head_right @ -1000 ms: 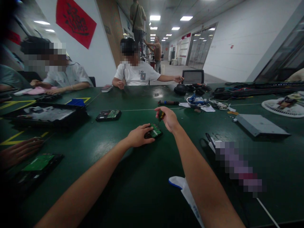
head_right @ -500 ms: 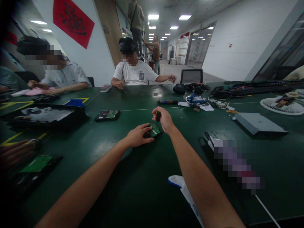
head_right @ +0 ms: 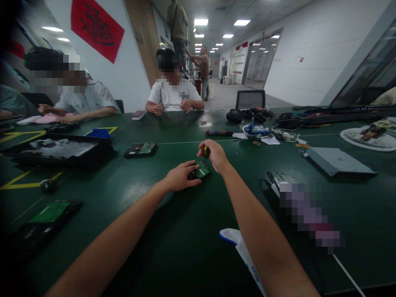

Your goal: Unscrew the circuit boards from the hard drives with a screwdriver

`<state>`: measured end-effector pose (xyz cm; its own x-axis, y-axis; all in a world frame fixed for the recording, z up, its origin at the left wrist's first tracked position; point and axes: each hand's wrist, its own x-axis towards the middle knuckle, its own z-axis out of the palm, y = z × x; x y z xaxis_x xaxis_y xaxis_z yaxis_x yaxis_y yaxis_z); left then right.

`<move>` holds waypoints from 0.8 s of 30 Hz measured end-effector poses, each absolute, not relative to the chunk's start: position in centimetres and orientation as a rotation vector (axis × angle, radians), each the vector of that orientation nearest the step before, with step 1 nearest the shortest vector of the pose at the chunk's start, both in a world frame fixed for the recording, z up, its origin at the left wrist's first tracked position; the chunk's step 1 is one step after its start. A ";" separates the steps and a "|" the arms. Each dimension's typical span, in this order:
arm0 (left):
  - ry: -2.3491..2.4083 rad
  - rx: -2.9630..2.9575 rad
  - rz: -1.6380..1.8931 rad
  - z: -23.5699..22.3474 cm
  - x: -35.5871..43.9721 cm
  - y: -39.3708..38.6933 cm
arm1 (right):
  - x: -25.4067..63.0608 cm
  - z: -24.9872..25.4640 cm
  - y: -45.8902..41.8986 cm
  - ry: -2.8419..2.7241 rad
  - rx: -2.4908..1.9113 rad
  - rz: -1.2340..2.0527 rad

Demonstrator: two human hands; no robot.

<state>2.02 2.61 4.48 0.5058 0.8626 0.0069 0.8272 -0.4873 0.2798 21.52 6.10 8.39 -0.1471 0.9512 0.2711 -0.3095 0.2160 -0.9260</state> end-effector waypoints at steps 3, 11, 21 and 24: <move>1.433 2.515 0.217 4.5 2.0 2.6 | 21.4 8.6 5.9 -1.201 -0.710 1.297; 1.439 2.527 0.227 4.3 2.1 2.6 | 21.2 8.6 5.9 -1.206 -0.700 1.324; 1.430 2.545 0.247 4.2 1.9 2.7 | 21.7 7.9 6.8 -1.207 -0.752 1.178; 1.422 2.547 0.244 4.2 1.9 2.7 | 21.8 8.1 6.8 -1.232 -0.743 1.204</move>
<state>1.93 2.69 4.18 0.5197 0.8534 0.0401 0.8179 -0.5106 0.2651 21.81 6.82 8.08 -0.0960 0.9505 0.2956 -0.2739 0.2603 -0.9259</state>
